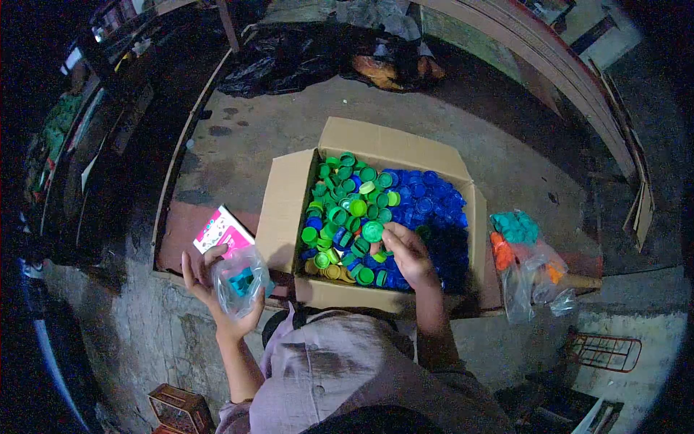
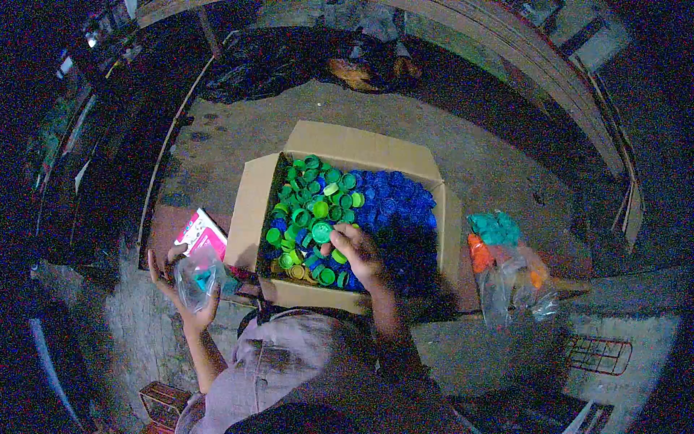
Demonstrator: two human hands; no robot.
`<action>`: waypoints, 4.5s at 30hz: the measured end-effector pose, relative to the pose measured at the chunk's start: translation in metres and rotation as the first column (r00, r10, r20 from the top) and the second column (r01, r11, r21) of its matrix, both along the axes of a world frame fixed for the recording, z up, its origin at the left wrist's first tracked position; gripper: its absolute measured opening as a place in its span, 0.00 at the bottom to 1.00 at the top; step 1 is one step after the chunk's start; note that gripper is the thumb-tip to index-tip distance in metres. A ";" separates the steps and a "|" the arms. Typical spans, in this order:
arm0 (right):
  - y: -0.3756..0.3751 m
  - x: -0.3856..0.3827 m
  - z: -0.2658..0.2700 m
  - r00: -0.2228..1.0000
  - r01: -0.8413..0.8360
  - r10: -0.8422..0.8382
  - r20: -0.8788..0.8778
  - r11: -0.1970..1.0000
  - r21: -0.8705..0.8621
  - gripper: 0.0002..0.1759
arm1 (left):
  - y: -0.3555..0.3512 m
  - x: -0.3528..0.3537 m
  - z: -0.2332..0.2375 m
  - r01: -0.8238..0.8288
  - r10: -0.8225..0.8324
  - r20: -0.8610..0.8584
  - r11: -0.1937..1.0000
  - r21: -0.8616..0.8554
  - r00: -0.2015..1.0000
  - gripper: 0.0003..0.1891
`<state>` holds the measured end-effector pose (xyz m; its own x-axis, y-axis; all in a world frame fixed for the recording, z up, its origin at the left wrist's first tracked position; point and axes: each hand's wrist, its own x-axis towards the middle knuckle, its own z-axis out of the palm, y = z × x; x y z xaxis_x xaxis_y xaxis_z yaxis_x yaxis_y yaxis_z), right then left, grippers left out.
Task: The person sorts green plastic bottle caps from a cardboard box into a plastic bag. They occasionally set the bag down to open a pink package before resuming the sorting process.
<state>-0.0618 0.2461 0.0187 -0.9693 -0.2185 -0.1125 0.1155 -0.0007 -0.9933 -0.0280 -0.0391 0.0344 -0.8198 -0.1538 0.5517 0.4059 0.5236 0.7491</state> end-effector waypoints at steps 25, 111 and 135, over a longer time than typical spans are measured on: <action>-0.086 -0.085 0.133 0.804 0.088 -0.214 -0.555 0.966 -0.245 0.16 | 0.006 -0.145 0.202 0.452 -0.445 -0.120 0.789 0.415 0.887 0.53; -0.140 0.063 0.000 0.849 0.321 -0.243 -0.469 0.943 0.092 0.16 | -0.004 0.036 -0.122 0.112 -0.138 0.235 0.986 0.122 0.962 0.40; -0.137 0.074 0.030 0.889 -0.035 0.372 -0.268 0.638 0.769 0.20 | 0.006 0.035 -0.132 0.172 -0.179 0.033 0.974 0.146 0.983 0.27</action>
<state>0.0126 0.1095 0.0489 -0.9051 -0.4244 0.0265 -0.3518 0.7123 -0.6073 0.0069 -0.0336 -0.0976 -0.8648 -0.0796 0.4958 0.4454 0.3341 0.8306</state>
